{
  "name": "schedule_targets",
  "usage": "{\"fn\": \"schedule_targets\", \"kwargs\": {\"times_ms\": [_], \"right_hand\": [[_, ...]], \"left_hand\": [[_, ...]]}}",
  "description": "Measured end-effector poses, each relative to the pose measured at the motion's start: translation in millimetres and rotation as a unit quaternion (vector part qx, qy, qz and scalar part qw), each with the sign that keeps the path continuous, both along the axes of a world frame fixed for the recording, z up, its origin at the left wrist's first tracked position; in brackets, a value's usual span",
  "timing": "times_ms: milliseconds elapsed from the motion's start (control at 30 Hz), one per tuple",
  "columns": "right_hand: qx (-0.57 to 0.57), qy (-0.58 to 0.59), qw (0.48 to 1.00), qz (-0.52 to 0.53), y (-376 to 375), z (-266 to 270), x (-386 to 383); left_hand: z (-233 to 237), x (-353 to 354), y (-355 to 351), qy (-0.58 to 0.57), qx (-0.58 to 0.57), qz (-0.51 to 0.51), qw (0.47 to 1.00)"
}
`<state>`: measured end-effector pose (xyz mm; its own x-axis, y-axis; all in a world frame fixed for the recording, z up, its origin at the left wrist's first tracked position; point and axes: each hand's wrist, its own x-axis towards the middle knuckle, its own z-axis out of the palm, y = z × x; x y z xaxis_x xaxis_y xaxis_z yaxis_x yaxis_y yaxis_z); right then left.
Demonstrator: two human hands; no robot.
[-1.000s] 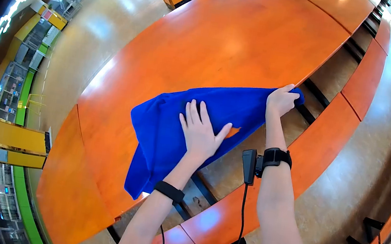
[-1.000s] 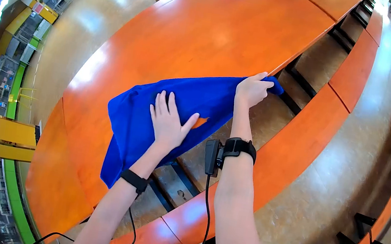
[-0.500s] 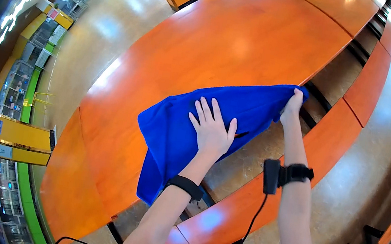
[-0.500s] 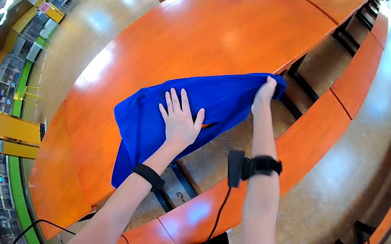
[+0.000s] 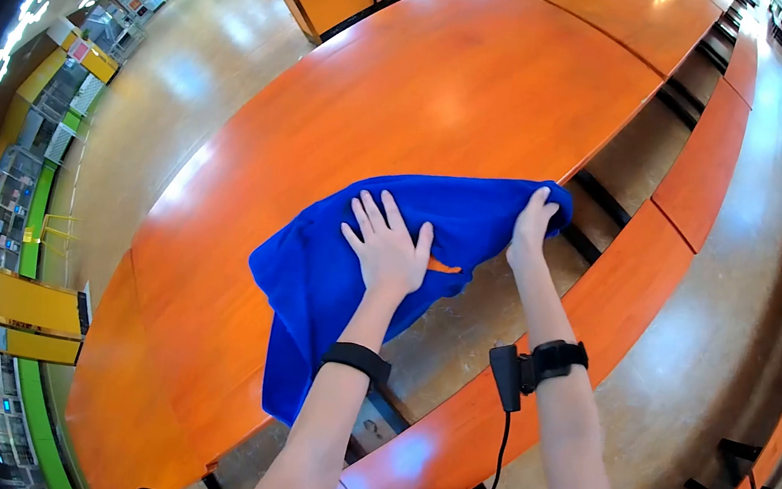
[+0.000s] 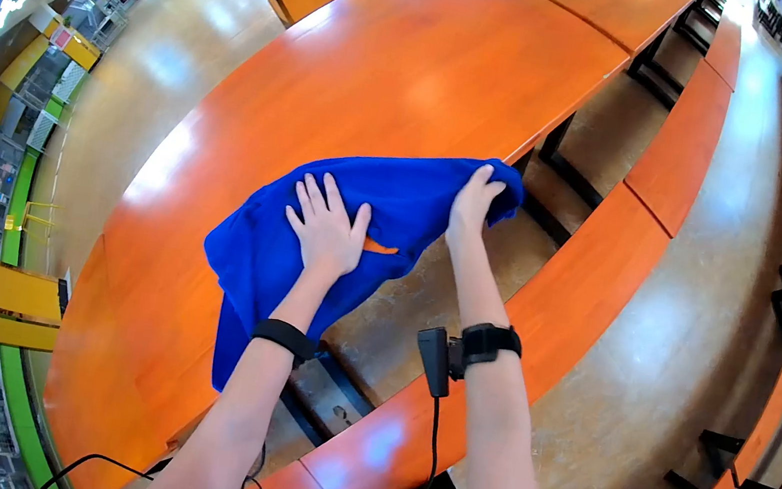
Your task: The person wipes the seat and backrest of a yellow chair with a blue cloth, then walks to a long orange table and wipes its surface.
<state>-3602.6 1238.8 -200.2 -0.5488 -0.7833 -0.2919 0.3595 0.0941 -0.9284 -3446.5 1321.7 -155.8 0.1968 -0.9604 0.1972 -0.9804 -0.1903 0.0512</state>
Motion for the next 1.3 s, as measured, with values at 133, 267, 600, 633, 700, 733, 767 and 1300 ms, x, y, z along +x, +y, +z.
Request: {"fn": "schedule_targets", "kwargs": {"times_ms": [133, 267, 600, 633, 700, 733, 767, 1300], "right_hand": [[0.192, 0.227, 0.954, -0.042, -18.9, 30.1, 6.6], [0.235, 0.274, 0.93, -0.069, -31.4, 35.0, -3.0], [0.273, 0.26, 0.925, -0.047, -84.1, 43.4, -54.8], [0.248, 0.27, 0.929, -0.049, -92.8, 40.2, -62.7], [0.232, 0.282, 0.929, -0.06, -109.4, 31.8, -77.9], [0.238, 0.292, 0.924, -0.06, -114.5, 33.2, -86.1], [0.241, 0.301, 0.921, -0.06, -117.3, 38.1, -88.4], [0.282, 0.361, 0.886, -0.064, -242.8, 50.3, -206.8]], "left_hand": [[-0.3, 7.2, -28.2, -0.011, -0.012, -0.025, 1.0], [3.2, 4.8, -55.9, -0.013, 0.002, -0.071, 0.997], [6.7, -28.4, -95.0, 0.0, 0.017, -0.13, 0.991], [6.3, -36.5, -105.3, 0.002, 0.01, -0.132, 0.991], [2.6, -50.9, -124.0, 0.0, 0.001, -0.134, 0.991], [1.9, -59.9, -132.3, 0.005, 0.0, -0.136, 0.991], [4.3, -62.9, -137.5, 0.008, -0.005, -0.136, 0.991], [5.7, -176.2, -262.4, 0.04, -0.042, -0.139, 0.989]]}}
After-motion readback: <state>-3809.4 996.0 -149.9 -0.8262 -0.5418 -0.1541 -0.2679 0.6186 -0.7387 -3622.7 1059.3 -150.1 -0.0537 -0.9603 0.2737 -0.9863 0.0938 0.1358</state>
